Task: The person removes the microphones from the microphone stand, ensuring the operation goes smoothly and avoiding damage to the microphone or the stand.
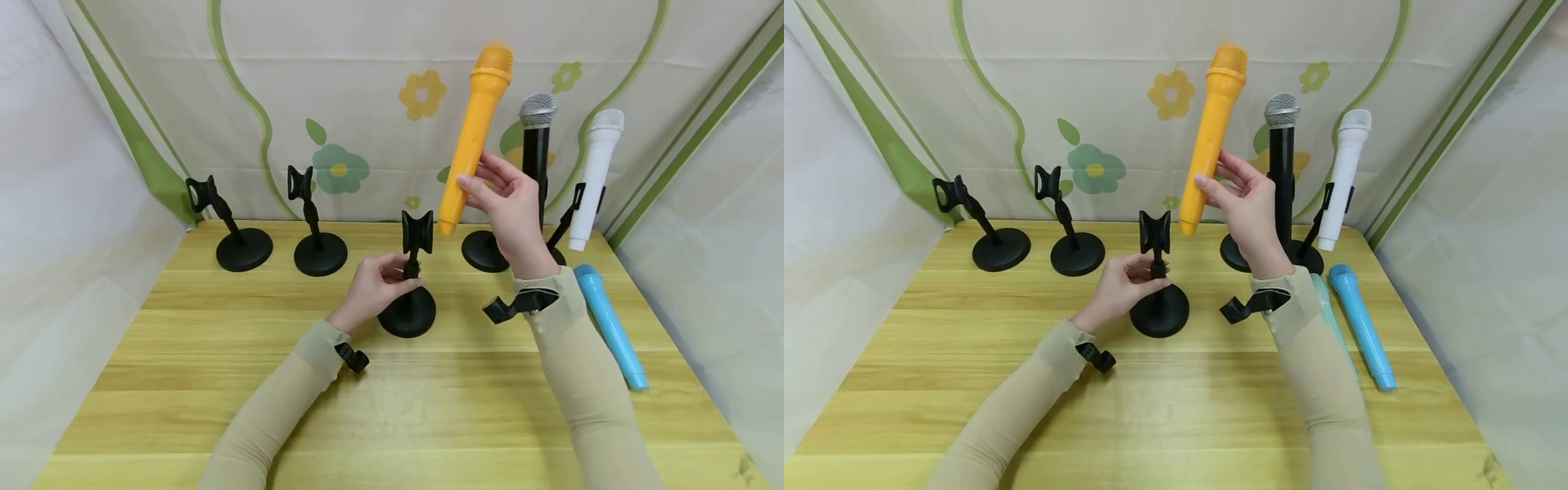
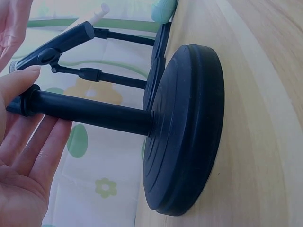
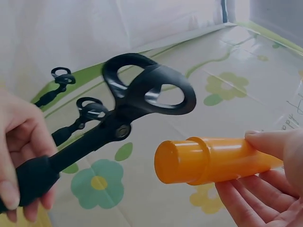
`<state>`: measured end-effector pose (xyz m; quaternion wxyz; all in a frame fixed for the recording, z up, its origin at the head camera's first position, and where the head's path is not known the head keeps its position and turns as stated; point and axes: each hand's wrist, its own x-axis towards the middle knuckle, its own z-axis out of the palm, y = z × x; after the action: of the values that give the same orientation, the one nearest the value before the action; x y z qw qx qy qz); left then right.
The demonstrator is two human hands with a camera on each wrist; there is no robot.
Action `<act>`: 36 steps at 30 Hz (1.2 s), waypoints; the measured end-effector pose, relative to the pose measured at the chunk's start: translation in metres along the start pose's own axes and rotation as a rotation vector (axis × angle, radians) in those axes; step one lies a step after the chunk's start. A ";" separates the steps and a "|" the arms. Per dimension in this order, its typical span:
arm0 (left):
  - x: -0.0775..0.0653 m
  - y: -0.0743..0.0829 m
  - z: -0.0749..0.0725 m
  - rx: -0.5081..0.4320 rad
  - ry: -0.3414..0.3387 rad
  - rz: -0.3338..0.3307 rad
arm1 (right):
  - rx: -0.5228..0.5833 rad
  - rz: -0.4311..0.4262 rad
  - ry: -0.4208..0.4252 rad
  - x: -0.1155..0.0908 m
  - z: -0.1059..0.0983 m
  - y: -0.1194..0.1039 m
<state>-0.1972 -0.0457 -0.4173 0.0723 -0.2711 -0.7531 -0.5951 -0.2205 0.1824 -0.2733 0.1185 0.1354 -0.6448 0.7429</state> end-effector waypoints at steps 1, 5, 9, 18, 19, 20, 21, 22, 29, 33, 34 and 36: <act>0.000 0.000 0.000 0.000 0.001 0.001 | -0.014 0.004 -0.004 -0.002 -0.001 0.002; 0.000 0.000 0.000 0.006 0.005 0.002 | -0.052 0.023 -0.011 -0.010 -0.006 0.007; -0.001 0.000 0.000 0.003 0.008 -0.004 | -0.060 0.043 -0.015 -0.016 -0.011 0.013; 0.000 0.002 0.001 -0.003 0.019 -0.056 | -0.140 0.067 -0.050 -0.033 -0.021 0.027; 0.000 0.003 0.002 -0.001 0.019 -0.056 | -0.144 0.072 -0.053 -0.035 -0.022 0.029; 0.000 0.004 0.002 0.001 0.018 -0.056 | -0.152 0.077 -0.055 -0.037 -0.023 0.030; 0.000 0.006 0.002 0.003 0.017 -0.058 | -0.158 0.087 -0.057 -0.039 -0.024 0.032; 0.000 0.008 0.002 0.005 0.017 -0.058 | -0.168 0.098 -0.056 -0.041 -0.025 0.033; -0.004 0.042 -0.003 0.010 0.016 -0.050 | -0.212 0.182 -0.082 -0.052 -0.032 0.046; -0.004 0.045 -0.003 0.004 0.016 -0.042 | -0.234 0.184 -0.123 -0.059 -0.038 0.055; -0.004 0.045 -0.002 0.002 0.016 -0.041 | -0.245 0.181 -0.130 -0.060 -0.039 0.057; -0.003 0.043 -0.002 0.001 0.017 -0.042 | -0.253 0.181 -0.146 -0.063 -0.041 0.062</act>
<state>-0.1733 -0.0422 -0.3811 0.0665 -0.2501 -0.7583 -0.5983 -0.1857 0.2146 -0.3581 0.0201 0.1144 -0.7495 0.6517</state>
